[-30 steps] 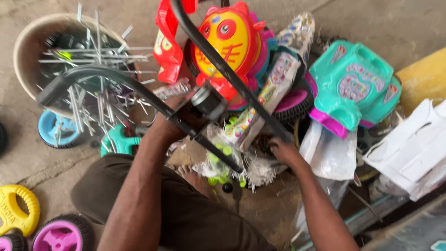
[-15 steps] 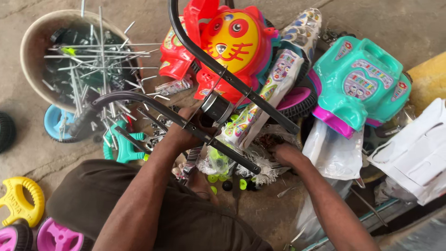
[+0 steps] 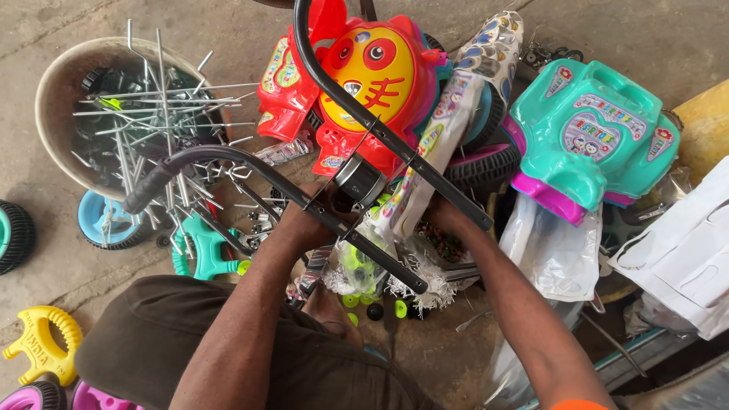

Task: The person assembles a child's tricycle by attaching a handlebar to a metal frame using a hammer and small parts. They sit on the floor surrounded by colorful wheels and plastic tricycle bodies, repeatedly striking the handlebar joint to secure it.

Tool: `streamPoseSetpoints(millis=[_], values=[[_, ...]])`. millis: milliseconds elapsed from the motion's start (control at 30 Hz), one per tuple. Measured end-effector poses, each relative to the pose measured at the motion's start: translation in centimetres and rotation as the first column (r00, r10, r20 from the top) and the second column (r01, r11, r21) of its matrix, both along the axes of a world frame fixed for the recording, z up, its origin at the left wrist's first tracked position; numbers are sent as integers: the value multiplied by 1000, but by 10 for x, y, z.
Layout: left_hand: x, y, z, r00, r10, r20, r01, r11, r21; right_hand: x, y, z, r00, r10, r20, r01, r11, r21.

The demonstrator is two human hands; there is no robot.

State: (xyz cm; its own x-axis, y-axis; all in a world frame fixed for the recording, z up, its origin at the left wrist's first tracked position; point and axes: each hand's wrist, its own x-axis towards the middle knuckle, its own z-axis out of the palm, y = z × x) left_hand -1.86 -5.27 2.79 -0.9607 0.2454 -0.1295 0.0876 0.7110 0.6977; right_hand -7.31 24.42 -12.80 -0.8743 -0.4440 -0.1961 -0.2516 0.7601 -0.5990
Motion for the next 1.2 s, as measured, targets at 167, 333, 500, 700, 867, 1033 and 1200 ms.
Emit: streamPoseSetpoints(millis=[167, 333, 500, 700, 867, 1033, 1200], values=[[2, -1, -1, 1000, -6, 25, 7, 999, -35, 36, -4, -9, 970, 157, -187, -75, 920, 385], [9, -14, -1, 999, 36, 9, -36, 998, -44, 78, 22, -13, 938, 333, -97, -269, 874, 406], [18, -25, -2, 995, 88, 49, -87, 996, -26, 73, 49, -14, 944, 183, 274, -294, 844, 448], [20, -34, -6, 994, 105, -14, -103, 992, 66, 60, 41, -9, 995, -49, -81, 84, 849, 521], [18, -30, -6, 995, 103, -1, -103, 988, -111, 51, 15, -9, 997, -7, 74, -24, 908, 419], [20, -26, -1, 989, 103, 110, -104, 995, 2, 51, 26, -10, 978, 185, -101, -133, 914, 384], [18, -24, 0, 999, 38, 31, -38, 999, 2, 55, 48, -6, 976, 158, -147, -47, 819, 572]])
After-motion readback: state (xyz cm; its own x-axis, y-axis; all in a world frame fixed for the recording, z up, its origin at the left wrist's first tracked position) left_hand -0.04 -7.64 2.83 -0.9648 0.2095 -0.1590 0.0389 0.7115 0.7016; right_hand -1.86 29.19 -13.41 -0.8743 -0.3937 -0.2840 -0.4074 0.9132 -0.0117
